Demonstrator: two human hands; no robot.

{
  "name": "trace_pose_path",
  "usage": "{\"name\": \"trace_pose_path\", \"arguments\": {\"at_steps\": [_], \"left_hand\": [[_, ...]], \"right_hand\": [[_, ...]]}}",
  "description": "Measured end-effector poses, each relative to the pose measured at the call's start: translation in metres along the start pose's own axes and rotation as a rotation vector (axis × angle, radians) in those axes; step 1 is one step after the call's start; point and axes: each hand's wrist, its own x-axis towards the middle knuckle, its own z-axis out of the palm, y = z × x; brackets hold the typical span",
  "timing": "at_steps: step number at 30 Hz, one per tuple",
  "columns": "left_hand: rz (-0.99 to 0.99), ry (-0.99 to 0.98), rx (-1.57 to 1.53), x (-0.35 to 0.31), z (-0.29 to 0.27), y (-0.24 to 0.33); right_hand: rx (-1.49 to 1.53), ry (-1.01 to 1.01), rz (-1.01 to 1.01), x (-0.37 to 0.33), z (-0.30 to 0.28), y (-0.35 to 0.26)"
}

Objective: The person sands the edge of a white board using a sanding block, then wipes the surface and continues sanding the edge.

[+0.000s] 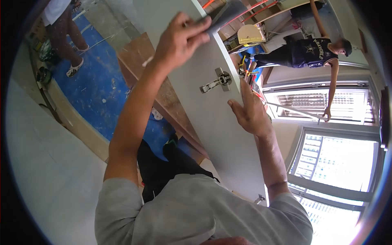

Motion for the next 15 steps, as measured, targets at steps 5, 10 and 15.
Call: {"name": "trace_pose_path", "arguments": {"at_steps": [5,10,15], "left_hand": [[0.023,-0.018,-0.099,-0.044,0.013,0.031],[-0.022,0.176,-0.016,0.026,-0.001,-0.048],[0.046,0.039,-0.082,-0.036,0.020,0.011]], "right_hand": [[-0.048,-0.065,0.098,-0.001,-0.008,-0.011],[-0.011,-0.067,0.055,0.009,-0.011,-0.004],[-0.003,-0.099,0.091,0.008,-0.013,-0.018]]}}
